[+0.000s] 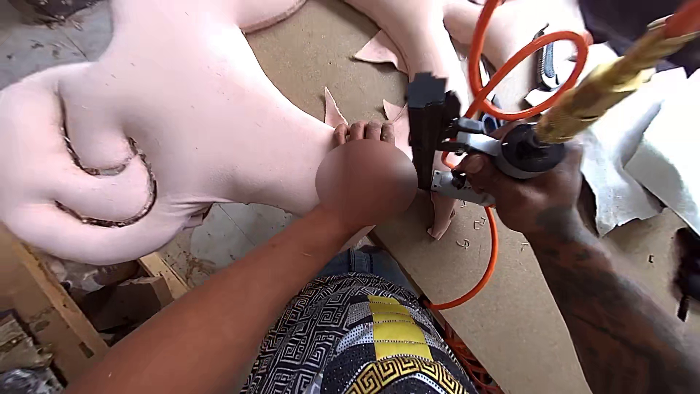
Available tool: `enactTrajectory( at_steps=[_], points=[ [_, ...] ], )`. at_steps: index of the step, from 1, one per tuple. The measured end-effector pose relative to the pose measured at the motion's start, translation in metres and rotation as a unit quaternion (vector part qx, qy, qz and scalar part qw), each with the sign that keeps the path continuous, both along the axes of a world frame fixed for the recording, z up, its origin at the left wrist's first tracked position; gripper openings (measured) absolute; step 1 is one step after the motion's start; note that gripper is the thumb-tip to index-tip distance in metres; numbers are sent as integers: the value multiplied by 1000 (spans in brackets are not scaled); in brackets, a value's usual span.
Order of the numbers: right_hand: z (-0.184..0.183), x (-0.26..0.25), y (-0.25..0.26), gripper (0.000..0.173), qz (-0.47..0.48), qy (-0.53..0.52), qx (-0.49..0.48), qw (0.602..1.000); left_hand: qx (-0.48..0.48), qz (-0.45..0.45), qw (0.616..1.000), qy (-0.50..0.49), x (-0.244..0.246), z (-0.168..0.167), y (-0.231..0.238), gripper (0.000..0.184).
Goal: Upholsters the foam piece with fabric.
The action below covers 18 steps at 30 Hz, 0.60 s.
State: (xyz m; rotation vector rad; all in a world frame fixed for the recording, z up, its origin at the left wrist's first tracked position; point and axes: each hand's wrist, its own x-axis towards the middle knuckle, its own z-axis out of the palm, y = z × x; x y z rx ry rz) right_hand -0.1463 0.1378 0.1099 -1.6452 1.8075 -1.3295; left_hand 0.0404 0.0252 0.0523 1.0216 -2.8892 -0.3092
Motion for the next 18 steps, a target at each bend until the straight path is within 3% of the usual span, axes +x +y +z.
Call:
enactTrajectory(
  at_steps=[5,10,18],
  points=[
    [29,-7,34,32,-48,-2,45,998,41,-15,999,30,8,3,-10,101],
    [22,-26,112,28,-108,-108,10,988,62,48,996,41,-7,0,-15,76],
    [12,-20,63,28,-81,-65,-29,994,95,73,993,5,-45,3,-28,69]
  ],
)
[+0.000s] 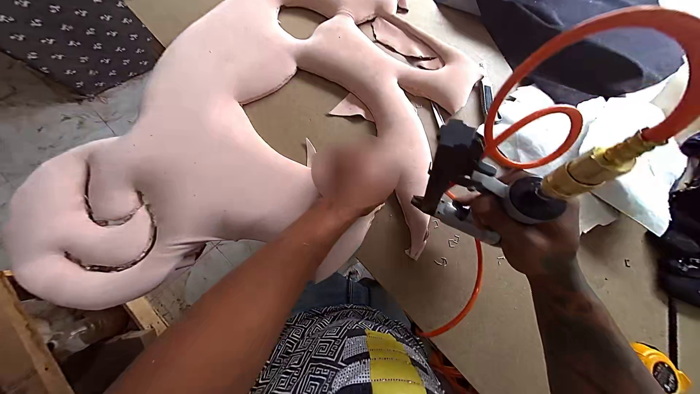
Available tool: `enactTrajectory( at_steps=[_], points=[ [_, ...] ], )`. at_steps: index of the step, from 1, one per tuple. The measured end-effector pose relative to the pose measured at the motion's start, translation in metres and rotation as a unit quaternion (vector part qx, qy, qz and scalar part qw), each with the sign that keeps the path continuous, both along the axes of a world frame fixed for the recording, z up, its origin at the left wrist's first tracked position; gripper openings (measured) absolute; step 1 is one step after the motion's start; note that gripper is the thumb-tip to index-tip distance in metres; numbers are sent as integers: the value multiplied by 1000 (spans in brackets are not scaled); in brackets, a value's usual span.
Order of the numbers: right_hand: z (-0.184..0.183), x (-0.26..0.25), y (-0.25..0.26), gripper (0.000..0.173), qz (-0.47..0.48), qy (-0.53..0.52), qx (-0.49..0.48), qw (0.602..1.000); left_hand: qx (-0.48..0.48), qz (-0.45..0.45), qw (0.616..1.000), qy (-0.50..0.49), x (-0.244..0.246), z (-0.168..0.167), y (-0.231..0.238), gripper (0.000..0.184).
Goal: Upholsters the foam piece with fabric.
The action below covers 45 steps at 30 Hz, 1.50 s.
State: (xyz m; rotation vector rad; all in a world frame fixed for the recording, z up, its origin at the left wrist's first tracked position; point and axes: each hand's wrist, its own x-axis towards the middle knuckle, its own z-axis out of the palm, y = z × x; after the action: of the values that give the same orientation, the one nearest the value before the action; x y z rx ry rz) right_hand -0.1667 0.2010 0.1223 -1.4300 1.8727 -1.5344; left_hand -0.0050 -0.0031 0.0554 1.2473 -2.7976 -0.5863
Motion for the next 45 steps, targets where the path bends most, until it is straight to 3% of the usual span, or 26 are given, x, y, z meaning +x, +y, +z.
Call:
enactTrajectory(
  at_steps=[4,9,12,18,26,32,40,43,45],
  points=[
    [-7,4,-5,29,-1,-12,0,1000,12,5,999,-30,-5,9,-2,70],
    [-18,-1,13,28,-48,-51,-20,997,111,-17,981,-157,-28,43,-29,68],
    [-18,-18,26,21,-75,-117,-1,990,123,-72,958,-250,-51,59,-45,53],
    [-38,-61,69,22,-105,-273,68,954,100,-124,925,-345,-81,66,-50,50],
    [-69,-100,114,23,-139,-439,59,886,178,-125,896,-387,-89,62,-68,60],
    [-76,-109,115,25,-113,-503,58,855,144,-116,888,-421,-97,56,-59,68],
    [-75,-98,118,26,-21,-511,35,859,137,-103,893,-417,-97,53,-57,73],
    [-67,-83,105,25,33,-508,10,861,140,-110,896,-407,-95,56,-57,67],
    [-54,-72,82,21,47,-466,-10,884,159,-111,903,-383,-92,58,-60,61]
  ],
)
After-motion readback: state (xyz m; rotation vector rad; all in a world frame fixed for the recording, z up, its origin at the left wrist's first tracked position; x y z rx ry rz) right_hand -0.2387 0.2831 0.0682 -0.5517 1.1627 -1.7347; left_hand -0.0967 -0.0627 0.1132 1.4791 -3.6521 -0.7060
